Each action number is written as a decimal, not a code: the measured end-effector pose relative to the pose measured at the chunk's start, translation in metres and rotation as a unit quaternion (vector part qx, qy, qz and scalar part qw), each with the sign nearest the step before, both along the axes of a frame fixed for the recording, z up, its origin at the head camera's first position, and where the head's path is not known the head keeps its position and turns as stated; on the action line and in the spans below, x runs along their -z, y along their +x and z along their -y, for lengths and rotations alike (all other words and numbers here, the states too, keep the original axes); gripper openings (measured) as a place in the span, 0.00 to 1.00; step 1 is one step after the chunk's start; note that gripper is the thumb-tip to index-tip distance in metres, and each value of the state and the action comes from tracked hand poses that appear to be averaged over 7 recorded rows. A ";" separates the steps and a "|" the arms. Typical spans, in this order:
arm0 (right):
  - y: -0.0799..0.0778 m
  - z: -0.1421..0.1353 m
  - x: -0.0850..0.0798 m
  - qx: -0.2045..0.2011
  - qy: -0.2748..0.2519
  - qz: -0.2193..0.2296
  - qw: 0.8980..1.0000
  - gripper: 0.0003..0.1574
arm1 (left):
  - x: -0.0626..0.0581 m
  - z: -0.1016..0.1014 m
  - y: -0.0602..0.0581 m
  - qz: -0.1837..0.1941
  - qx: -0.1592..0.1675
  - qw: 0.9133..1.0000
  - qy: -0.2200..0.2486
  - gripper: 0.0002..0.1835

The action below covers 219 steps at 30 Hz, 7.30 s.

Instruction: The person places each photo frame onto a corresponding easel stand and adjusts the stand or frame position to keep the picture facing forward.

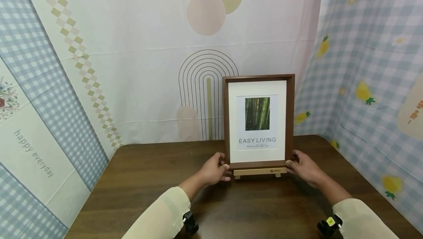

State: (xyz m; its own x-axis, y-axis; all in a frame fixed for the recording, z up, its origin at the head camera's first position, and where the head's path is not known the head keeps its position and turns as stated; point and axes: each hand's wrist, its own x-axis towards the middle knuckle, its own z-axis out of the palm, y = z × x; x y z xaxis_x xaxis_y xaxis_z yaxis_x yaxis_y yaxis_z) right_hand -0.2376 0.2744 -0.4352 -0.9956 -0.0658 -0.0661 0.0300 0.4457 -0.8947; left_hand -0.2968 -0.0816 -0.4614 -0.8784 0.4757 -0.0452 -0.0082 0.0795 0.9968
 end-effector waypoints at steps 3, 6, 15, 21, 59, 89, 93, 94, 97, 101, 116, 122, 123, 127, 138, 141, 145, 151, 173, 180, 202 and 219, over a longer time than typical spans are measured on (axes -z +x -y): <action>-0.001 -0.002 0.001 -0.006 -0.002 0.000 1.000 0.44 | 0.001 -0.001 0.000 0.000 -0.002 1.000 -0.002 0.21; -0.002 -0.003 0.003 -0.011 -0.007 -0.002 1.000 0.42 | 0.001 -0.001 0.001 -0.001 -0.003 1.000 -0.004 0.21; -0.006 -0.004 0.006 -0.019 -0.018 -0.008 1.000 0.42 | 0.002 -0.002 0.002 -0.007 -0.008 1.000 -0.006 0.20; -0.009 -0.006 0.008 -0.027 -0.024 -0.012 0.999 0.41 | 0.002 -0.003 0.001 -0.008 -0.011 1.000 -0.009 0.21; -0.014 0.025 0.009 -0.029 -0.023 -0.010 0.999 0.42 | 0.001 0.031 0.000 -0.002 -0.008 1.000 -0.004 0.20; -0.017 0.044 0.011 -0.044 -0.029 -0.014 0.999 0.44 | 0.000 0.053 0.003 0.001 -0.013 1.000 -0.001 0.20; -0.018 0.044 0.012 -0.047 -0.034 -0.008 0.998 0.45 | 0.000 0.053 0.003 0.000 -0.015 1.000 -0.005 0.20; -0.019 0.044 0.012 -0.048 -0.035 -0.007 0.998 0.45 | 0.000 0.053 0.003 0.000 -0.016 1.000 -0.008 0.20; -0.020 0.043 0.013 -0.047 -0.036 -0.010 0.998 0.44 | 0.000 0.052 0.004 -0.003 -0.019 1.000 -0.015 0.21; -0.022 0.042 0.014 -0.044 -0.038 -0.018 0.998 0.40 | 0.000 0.051 0.004 -0.012 -0.021 1.000 -0.020 0.21; -0.030 0.042 0.019 -0.052 -0.052 -0.025 0.997 0.37 | -0.001 0.051 0.009 -0.016 -0.033 0.999 -0.024 0.20; -0.029 0.047 0.018 -0.054 -0.051 -0.027 0.997 0.38 | -0.002 0.055 0.011 -0.016 -0.038 0.999 -0.025 0.20; -0.029 0.048 0.018 -0.054 -0.051 -0.027 0.997 0.39 | -0.002 0.056 0.011 -0.017 -0.039 0.999 -0.025 0.20; -0.029 0.051 0.018 -0.057 -0.056 -0.029 0.996 0.37 | -0.002 0.058 0.013 -0.017 -0.044 0.999 -0.024 0.21; -0.032 0.057 0.020 -0.059 -0.057 -0.026 0.996 0.40 | -0.001 0.066 0.012 -0.014 -0.044 0.999 -0.022 0.19; -0.032 0.059 0.021 -0.054 -0.060 -0.026 0.996 0.38 | -0.001 0.068 0.012 -0.015 -0.046 0.999 -0.020 0.19; -0.033 0.062 0.023 -0.050 -0.059 -0.028 0.997 0.38 | 0.001 0.071 0.013 -0.016 -0.050 0.998 -0.019 0.19; -0.035 0.061 0.024 -0.054 -0.054 -0.033 0.997 0.37 | 0.002 0.070 0.014 -0.022 -0.056 0.998 -0.018 0.19; -0.046 0.058 0.029 -0.074 -0.063 -0.034 0.995 0.40 | 0.001 0.068 0.020 -0.019 -0.082 0.996 -0.017 0.20; -0.047 0.061 0.030 -0.076 -0.071 -0.029 0.994 0.40 | -0.002 0.074 0.022 -0.014 -0.084 0.996 -0.022 0.22; -0.045 0.074 0.029 -0.078 -0.080 -0.040 0.993 0.36 | -0.002 0.085 0.022 -0.018 -0.090 0.995 -0.027 0.21; -0.039 0.066 0.029 -0.069 -0.018 -0.069 0.995 0.43 | -0.004 0.097 0.022 -0.216 -0.130 0.938 -0.239 0.28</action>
State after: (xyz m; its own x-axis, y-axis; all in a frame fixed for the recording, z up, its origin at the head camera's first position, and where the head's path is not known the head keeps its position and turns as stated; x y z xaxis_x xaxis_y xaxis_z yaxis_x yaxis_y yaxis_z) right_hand -0.2761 0.2081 -0.4646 -0.9764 -0.2024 0.0757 -0.1538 0.4046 -0.9015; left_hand -0.2751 -0.1783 -0.4574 -0.9471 0.2599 0.1882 0.3078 0.5692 0.7625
